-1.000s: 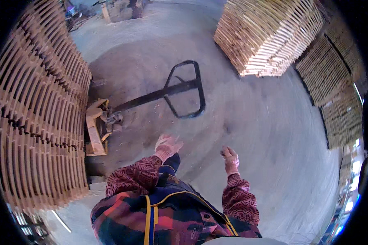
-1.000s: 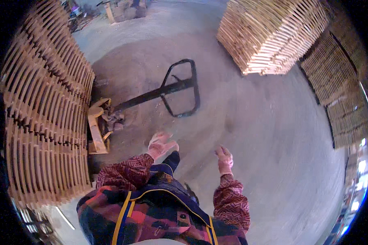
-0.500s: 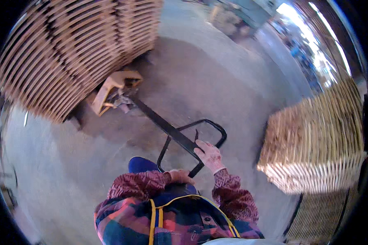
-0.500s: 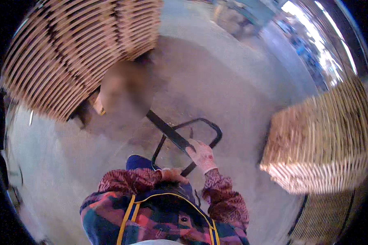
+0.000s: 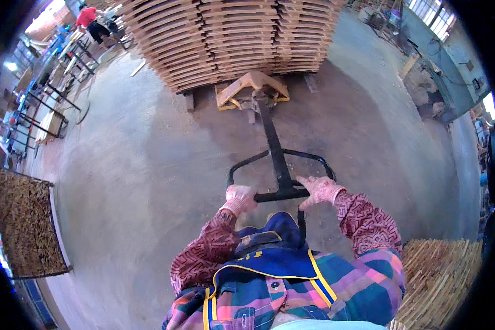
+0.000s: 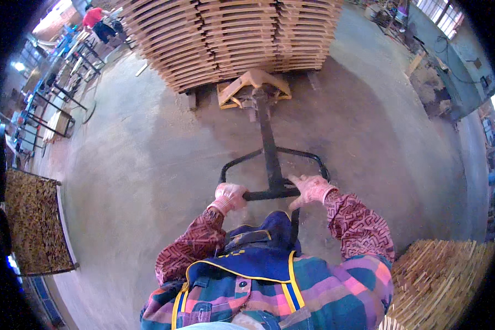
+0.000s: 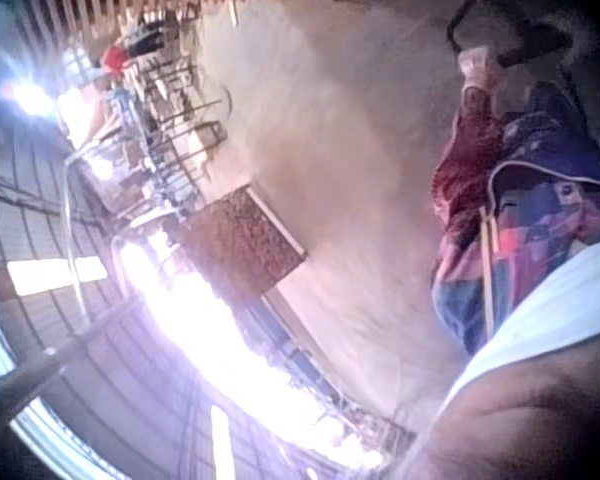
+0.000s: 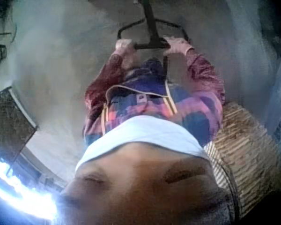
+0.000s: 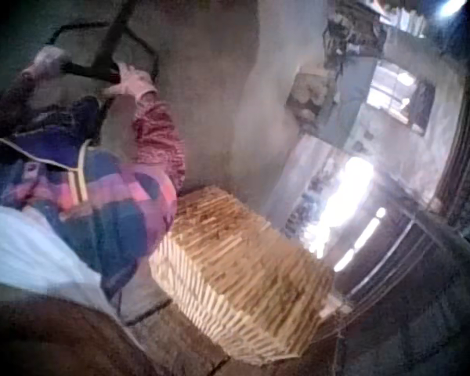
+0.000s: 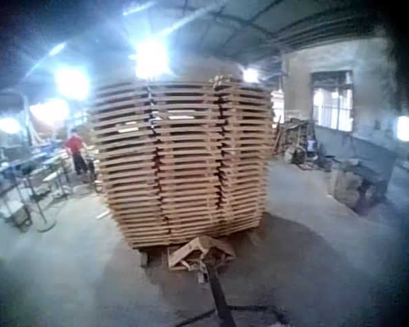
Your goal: The person operates a manual pallet jack to lift and move a stack of wooden planks. They then walk to a workbench, pick up the planks by hand, and place them onto a conveyor belt.
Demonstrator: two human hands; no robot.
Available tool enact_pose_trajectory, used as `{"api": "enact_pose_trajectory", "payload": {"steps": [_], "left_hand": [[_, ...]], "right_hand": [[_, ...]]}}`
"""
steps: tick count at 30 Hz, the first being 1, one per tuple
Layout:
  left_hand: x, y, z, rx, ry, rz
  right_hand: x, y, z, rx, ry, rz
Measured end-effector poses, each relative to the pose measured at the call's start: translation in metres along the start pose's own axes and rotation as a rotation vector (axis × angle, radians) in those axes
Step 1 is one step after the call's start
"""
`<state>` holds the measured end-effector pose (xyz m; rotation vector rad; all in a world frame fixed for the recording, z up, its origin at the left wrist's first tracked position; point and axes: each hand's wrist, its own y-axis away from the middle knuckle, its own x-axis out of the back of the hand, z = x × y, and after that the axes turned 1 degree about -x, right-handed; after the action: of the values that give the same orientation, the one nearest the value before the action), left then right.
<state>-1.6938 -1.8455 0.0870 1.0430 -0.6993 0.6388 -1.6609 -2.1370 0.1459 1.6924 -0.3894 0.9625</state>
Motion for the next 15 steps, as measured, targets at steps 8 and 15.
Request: {"api": "enact_pose_trajectory", "payload": {"steps": [8,15], "left_hand": [[0.003,0.007,0.016,0.049,-0.049,-0.003],[0.000,0.015,0.027,0.115,-0.064,0.027]], "right_hand": [[-0.037,0.005,0.004,0.011,0.218,0.334],[-0.034,0.016,-0.002,-0.167,0.004,0.146]]}}
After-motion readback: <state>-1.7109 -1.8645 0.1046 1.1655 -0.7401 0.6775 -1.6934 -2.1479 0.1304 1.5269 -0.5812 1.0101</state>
